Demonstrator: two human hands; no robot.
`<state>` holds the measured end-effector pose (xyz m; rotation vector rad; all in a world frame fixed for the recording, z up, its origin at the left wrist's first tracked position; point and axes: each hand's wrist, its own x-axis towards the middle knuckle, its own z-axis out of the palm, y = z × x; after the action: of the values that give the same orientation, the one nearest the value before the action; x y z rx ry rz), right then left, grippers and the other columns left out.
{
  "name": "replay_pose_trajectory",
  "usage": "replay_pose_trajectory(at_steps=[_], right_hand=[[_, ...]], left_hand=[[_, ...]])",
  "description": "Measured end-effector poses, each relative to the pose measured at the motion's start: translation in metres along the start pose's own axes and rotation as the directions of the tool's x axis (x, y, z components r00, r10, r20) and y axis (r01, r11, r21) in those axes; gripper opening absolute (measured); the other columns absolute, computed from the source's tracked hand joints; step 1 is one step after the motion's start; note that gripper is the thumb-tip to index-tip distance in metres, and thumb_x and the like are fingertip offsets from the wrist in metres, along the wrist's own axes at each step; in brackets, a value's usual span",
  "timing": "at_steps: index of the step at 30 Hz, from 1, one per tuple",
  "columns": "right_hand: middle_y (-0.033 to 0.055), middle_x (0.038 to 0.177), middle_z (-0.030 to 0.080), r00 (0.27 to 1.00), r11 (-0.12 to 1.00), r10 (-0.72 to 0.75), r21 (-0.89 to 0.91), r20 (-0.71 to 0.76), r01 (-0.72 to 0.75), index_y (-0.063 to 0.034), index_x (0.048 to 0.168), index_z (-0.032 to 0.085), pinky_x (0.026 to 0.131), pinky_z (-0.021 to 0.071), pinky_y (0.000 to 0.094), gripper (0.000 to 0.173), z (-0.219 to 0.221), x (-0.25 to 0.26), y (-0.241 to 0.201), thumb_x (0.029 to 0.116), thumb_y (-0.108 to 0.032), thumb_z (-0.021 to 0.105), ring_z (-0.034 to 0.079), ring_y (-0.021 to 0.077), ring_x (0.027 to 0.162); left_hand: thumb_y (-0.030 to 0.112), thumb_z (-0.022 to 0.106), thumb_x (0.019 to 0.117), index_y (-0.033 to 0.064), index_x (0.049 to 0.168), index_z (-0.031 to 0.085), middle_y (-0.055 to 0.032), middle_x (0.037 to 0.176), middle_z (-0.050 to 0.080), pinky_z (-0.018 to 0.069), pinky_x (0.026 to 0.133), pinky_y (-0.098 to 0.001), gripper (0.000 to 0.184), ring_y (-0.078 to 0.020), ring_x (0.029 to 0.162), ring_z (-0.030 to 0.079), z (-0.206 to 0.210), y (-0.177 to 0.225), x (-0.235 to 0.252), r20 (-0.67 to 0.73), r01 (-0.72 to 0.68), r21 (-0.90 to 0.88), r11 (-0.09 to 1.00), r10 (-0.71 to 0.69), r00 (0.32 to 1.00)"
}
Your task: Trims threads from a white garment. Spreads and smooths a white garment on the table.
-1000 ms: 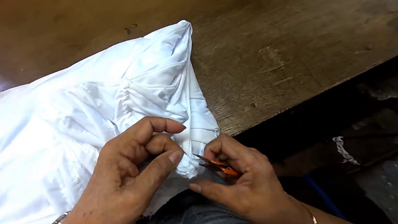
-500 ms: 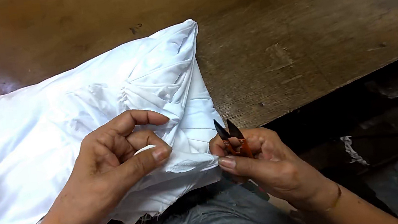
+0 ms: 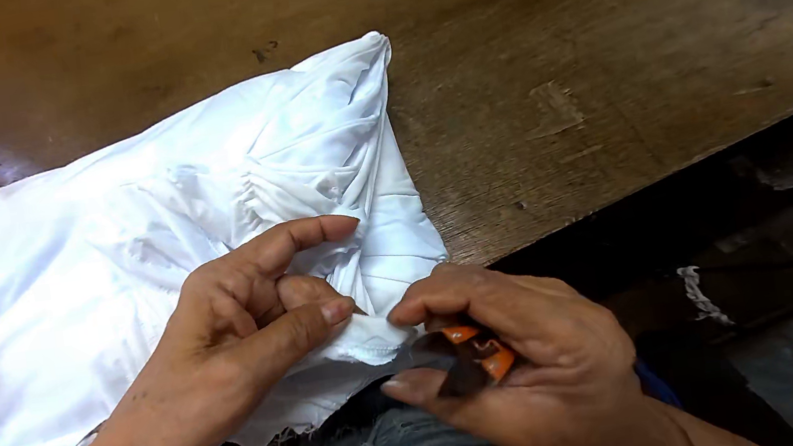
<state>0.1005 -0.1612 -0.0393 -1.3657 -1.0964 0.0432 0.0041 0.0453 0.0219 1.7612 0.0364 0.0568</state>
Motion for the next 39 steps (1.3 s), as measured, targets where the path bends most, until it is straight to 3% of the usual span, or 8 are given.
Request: replay_pose_trajectory(at_steps=[5, 10, 12, 14, 19, 22, 24, 39], right_hand=[[0.0009, 0.074, 0.057, 0.990, 0.978, -0.124, -0.161, 0.062, 0.132, -0.0010, 0.090, 0.070, 0.055, 0.0422, 0.0157, 0.010, 0.004, 0.010, 0.000, 0.0917, -0.003, 0.061, 0.053, 0.0039, 0.066], [-0.0025, 0.079, 0.057, 0.980, 0.994, 0.004, 0.107, 0.200, -0.026, -0.0041, 0.093, 0.062, 0.058, 0.0475, 0.0132, 0.006, -0.014, 0.010, 0.002, 0.0974, -0.007, 0.059, 0.054, 0.0002, 0.067], [0.0000, 0.078, 0.061, 0.925, 0.984, -0.076, 0.178, 0.373, 0.010, -0.0041, 0.090, 0.064, 0.061, 0.0509, 0.0161, 0.019, -0.021, 0.005, 0.001, 0.1031, -0.016, 0.058, 0.059, 0.0025, 0.070], [0.0052, 0.074, 0.058, 0.860, 0.975, -0.144, 0.220, 0.490, 0.038, -0.0038, 0.087, 0.062, 0.057, 0.0442, 0.0231, 0.023, -0.020, -0.004, 0.000, 0.1039, -0.018, 0.055, 0.056, 0.0099, 0.068], [-0.0017, 0.081, 0.059, 0.964, 0.990, -0.018, -0.132, 0.267, 0.055, -0.0069, 0.101, 0.066, 0.060, 0.0452, 0.0162, 0.044, -0.021, -0.015, -0.001, 0.1068, -0.048, 0.049, 0.055, 0.0009, 0.071], [-0.0008, 0.085, 0.054, 0.987, 0.907, -0.047, -0.407, 0.153, 0.106, -0.0068, 0.116, 0.067, 0.058, 0.0411, 0.0183, 0.046, -0.024, -0.015, 0.001, 0.1110, -0.040, 0.035, 0.051, 0.0040, 0.072], [0.0028, 0.086, 0.057, 0.989, 0.840, -0.103, -0.524, 0.104, 0.142, -0.0051, 0.115, 0.069, 0.058, 0.0414, 0.0215, 0.039, -0.025, -0.018, 0.004, 0.1105, -0.031, 0.040, 0.054, 0.0084, 0.073], [0.0043, 0.080, 0.057, 0.966, 0.752, -0.221, -0.607, 0.133, 0.256, -0.0031, 0.111, 0.069, 0.057, 0.0398, 0.0253, 0.038, -0.023, -0.026, 0.009, 0.1093, -0.032, 0.044, 0.053, 0.0129, 0.069]], left_hand=[[0.002, 0.063, 0.0920, 0.0037, 0.144, 0.054, -0.0021, 0.077, 0.072, 0.0532, 0.053, -0.0160, 0.053, -0.0076, 0.060, 0.065, 0.005, 0.006, -0.002, -0.013, 0.031, 0.082, 0.996, -0.030, 0.999], [0.004, 0.066, 0.0902, 0.0048, 0.135, 0.058, -0.0019, 0.080, 0.070, 0.0527, 0.051, -0.0165, 0.046, -0.0085, 0.059, 0.063, 0.003, 0.004, -0.006, -0.071, 0.013, 0.113, 0.994, -0.005, 0.997], [0.004, 0.065, 0.0917, 0.0051, 0.135, 0.059, -0.0008, 0.077, 0.069, 0.0496, 0.049, -0.0152, 0.044, -0.0073, 0.056, 0.060, 0.003, 0.004, -0.007, -0.081, 0.014, 0.113, 0.994, -0.005, 0.997], [0.003, 0.063, 0.0924, 0.0046, 0.135, 0.059, -0.0013, 0.076, 0.068, 0.0495, 0.049, -0.0152, 0.043, -0.0074, 0.056, 0.060, 0.003, 0.003, -0.008, -0.079, 0.008, 0.103, 0.995, 0.000, 0.997], [0.002, 0.061, 0.0936, 0.0047, 0.136, 0.059, -0.0019, 0.077, 0.069, 0.0505, 0.050, -0.0150, 0.042, -0.0072, 0.057, 0.061, 0.004, 0.004, -0.008, -0.082, 0.004, 0.095, 0.995, 0.004, 0.997], [0.002, 0.061, 0.0940, 0.0050, 0.136, 0.059, -0.0026, 0.079, 0.071, 0.0513, 0.051, -0.0156, 0.042, -0.0081, 0.059, 0.062, 0.005, 0.005, -0.008, -0.079, 0.010, 0.096, 0.995, -0.002, 0.997], [0.003, 0.061, 0.0940, 0.0047, 0.135, 0.059, -0.0025, 0.077, 0.069, 0.0504, 0.051, -0.0154, 0.041, -0.0078, 0.058, 0.061, 0.006, 0.005, -0.007, -0.079, 0.009, 0.095, 0.995, -0.002, 0.997], [0.003, 0.060, 0.0963, 0.0048, 0.136, 0.060, -0.0069, 0.079, 0.072, 0.0504, 0.051, -0.0163, 0.040, -0.0090, 0.060, 0.064, 0.009, 0.001, -0.004, -0.076, 0.073, 0.010, 0.997, -0.072, 0.995]])
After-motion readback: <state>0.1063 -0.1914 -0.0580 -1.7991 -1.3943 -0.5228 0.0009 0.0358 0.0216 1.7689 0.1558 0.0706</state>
